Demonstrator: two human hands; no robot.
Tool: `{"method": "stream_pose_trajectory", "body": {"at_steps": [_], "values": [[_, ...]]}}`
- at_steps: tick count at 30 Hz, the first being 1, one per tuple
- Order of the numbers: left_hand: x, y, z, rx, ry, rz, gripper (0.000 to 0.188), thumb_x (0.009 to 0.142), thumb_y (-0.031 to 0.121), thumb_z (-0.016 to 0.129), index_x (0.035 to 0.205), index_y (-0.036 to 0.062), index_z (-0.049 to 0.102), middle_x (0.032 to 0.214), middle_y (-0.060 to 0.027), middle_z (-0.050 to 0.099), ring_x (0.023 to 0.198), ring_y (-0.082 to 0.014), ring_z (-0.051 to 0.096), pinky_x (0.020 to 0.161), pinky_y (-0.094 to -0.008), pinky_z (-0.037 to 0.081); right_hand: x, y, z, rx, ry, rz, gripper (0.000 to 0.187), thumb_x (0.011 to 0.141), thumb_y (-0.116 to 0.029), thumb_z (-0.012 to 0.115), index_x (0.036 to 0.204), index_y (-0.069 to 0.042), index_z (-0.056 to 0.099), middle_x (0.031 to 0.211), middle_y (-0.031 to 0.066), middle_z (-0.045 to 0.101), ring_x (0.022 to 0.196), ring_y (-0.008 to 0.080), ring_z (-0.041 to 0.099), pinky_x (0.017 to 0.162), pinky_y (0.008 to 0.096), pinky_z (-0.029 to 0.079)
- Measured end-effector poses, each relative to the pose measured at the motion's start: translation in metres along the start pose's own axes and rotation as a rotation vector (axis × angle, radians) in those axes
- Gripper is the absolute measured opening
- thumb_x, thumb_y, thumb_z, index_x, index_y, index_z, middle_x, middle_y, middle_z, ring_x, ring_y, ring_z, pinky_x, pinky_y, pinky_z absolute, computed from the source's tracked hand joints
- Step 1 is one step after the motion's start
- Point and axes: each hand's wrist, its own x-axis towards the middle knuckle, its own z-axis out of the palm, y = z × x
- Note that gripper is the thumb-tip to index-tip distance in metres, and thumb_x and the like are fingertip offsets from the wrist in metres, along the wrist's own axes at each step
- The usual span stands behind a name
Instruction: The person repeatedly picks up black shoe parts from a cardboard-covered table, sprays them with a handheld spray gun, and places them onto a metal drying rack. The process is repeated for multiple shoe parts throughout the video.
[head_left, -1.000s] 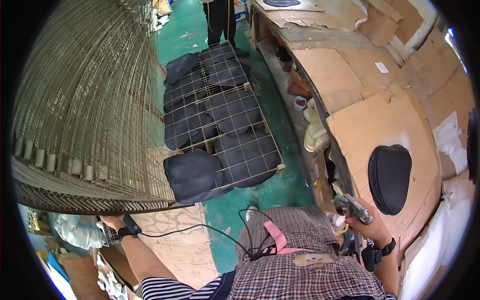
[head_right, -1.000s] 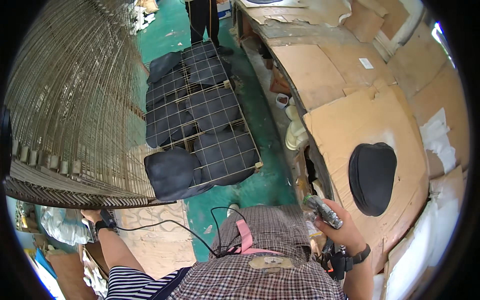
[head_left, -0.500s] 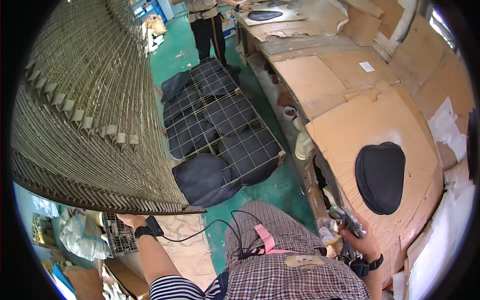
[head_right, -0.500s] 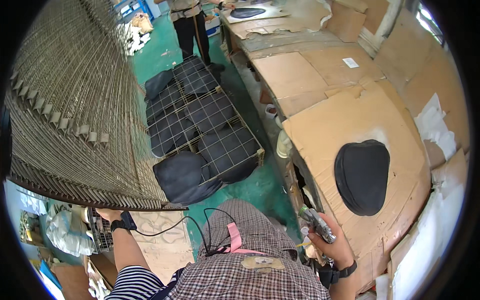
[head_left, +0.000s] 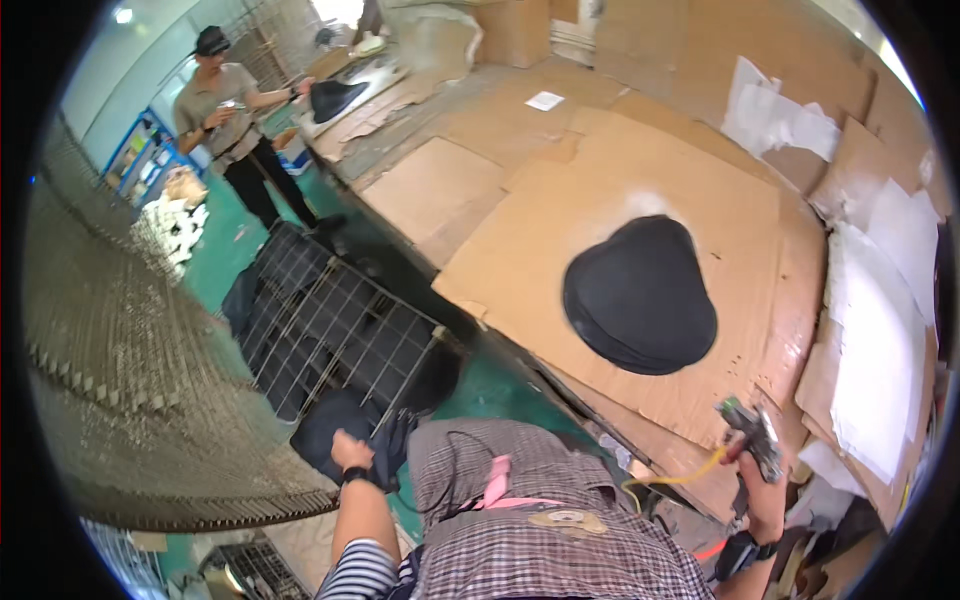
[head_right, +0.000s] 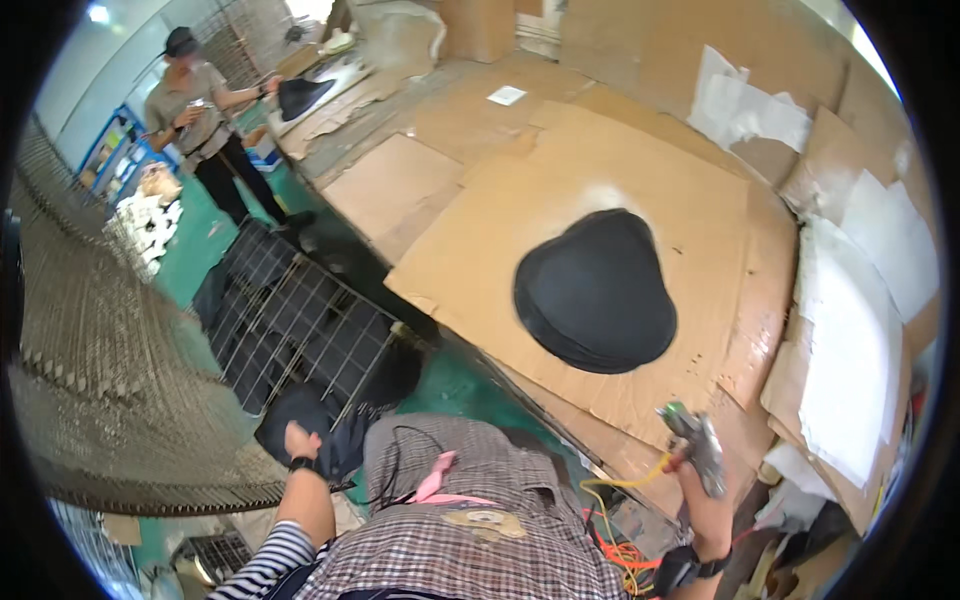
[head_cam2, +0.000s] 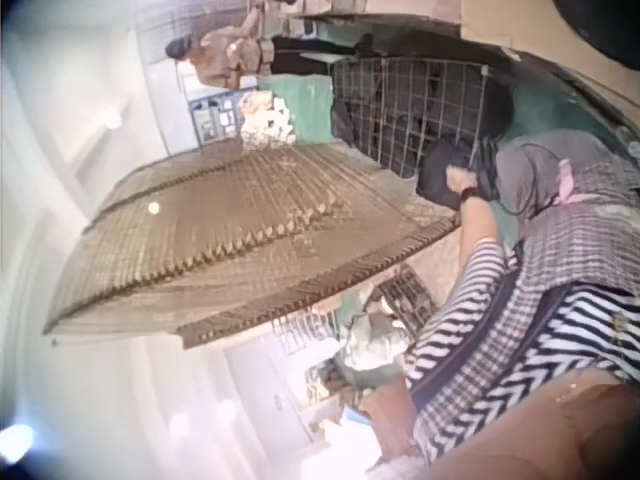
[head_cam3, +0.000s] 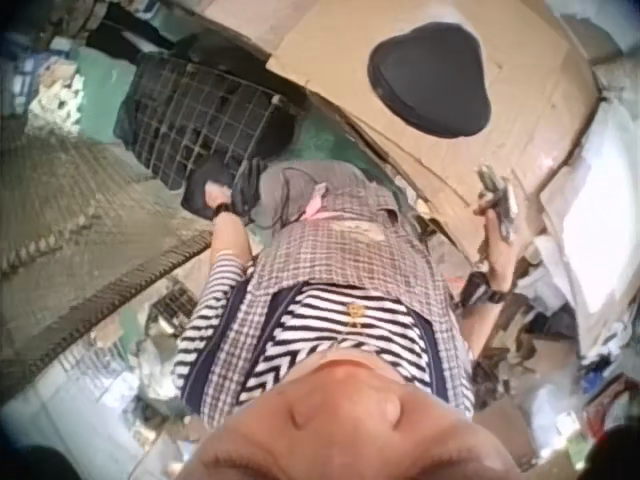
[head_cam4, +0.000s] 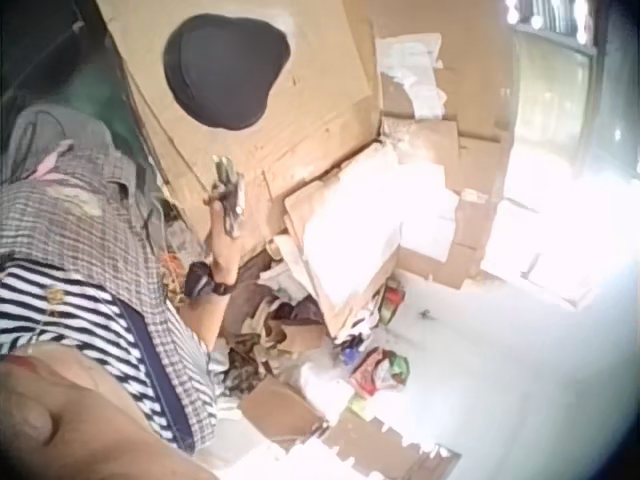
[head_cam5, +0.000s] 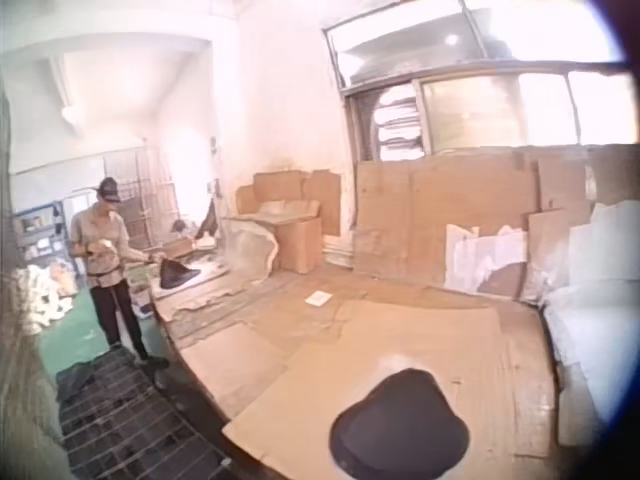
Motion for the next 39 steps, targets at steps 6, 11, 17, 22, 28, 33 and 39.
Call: {"method": "stream_pose_trajectory", "body": {"at_steps": [6,11,17,22,28,33,39], "values": [[0.005,0.009,0.073,0.023,-0.055,0.235,0.027,0.081,0.027,0.06,0.103,0.0106,0.059,0.088,-0.0068,0.055,0.073,-0.0213,0.051,0.053,-0.0321,0.037,-0.001,0.04,0.0,0.023,0.061,0.069,0.026,0.086,-0.012,0.059,0.108,0.002,0.056,0.088,0.0052,0.06,0.081,0.014,0.056,0.077,0.0295,0.045],[0.002,0.003,0.075,0.059,-0.053,0.232,0.021,0.082,0.023,0.058,0.1,0.0128,0.061,0.08,-0.0043,0.054,0.063,-0.0176,0.047,0.054,-0.03,0.036,0.011,0.03,0.019,0.013,0.043,0.064,0.032,0.086,-0.012,0.06,0.113,0.003,0.055,0.088,0.0056,0.06,0.081,0.0144,0.057,0.077,0.0295,0.045],[0.063,-0.026,0.067,0.195,-0.075,0.402,0.014,0.081,0.018,0.057,0.093,0.0125,0.061,0.069,-0.0013,0.051,0.056,-0.0132,0.046,0.046,-0.0281,0.033,0.038,0.024,0.038,-0.037,0.014,0.083,0.053,0.084,-0.019,0.064,0.129,0.003,0.047,0.088,0.007,0.061,0.079,0.0148,0.058,0.072,0.0283,0.046],[0.077,-0.027,0.057,0.087,0.01,0.362,0.013,0.081,0.015,0.055,0.092,0.0109,0.061,0.067,-0.0017,0.05,0.051,-0.0121,0.045,0.042,-0.0266,0.032,0.055,0.019,0.054,-0.102,-0.123,-0.027,0.041,0.091,-0.017,0.06,0.126,0.001,0.05,0.089,0.0071,0.06,0.079,0.0156,0.059,0.075,0.0304,0.049],[0.065,-0.022,0.042,0.065,0.018,0.166,0.02,0.082,0.018,0.056,0.101,0.0132,0.061,0.078,-0.0022,0.054,0.059,-0.0155,0.049,0.05,-0.0294,0.037,0.071,0.01,0.079,-0.087,-0.126,0.055,0.039,0.091,-0.015,0.06,0.124,0.002,0.05,0.089,0.0071,0.06,0.08,0.0161,0.059,0.076,0.0315,0.049],[0.049,-0.015,0.041,0.024,0.042,0.125,0.022,0.083,0.019,0.056,0.103,0.0131,0.061,0.081,-0.0038,0.057,0.061,-0.0173,0.052,0.052,-0.0303,0.039,0.072,0.003,0.086,-0.08,-0.157,0.02,0.041,0.09,-0.014,0.061,0.124,0.004,0.05,0.089,0.0077,0.061,0.08,0.0165,0.06,0.076,0.0314,0.049],[0.036,-0.017,0.056,0.053,0.013,0.128,0.021,0.083,0.019,0.056,0.102,0.0123,0.062,0.083,-0.0042,0.058,0.062,-0.0175,0.054,0.05,-0.0302,0.04,0.068,-0.002,0.082,-0.115,-0.144,0.056,0.043,0.089,-0.016,0.061,0.125,0.005,0.049,0.088,0.0081,0.061,0.079,0.0164,0.06,0.075,0.0304,0.049]]}}
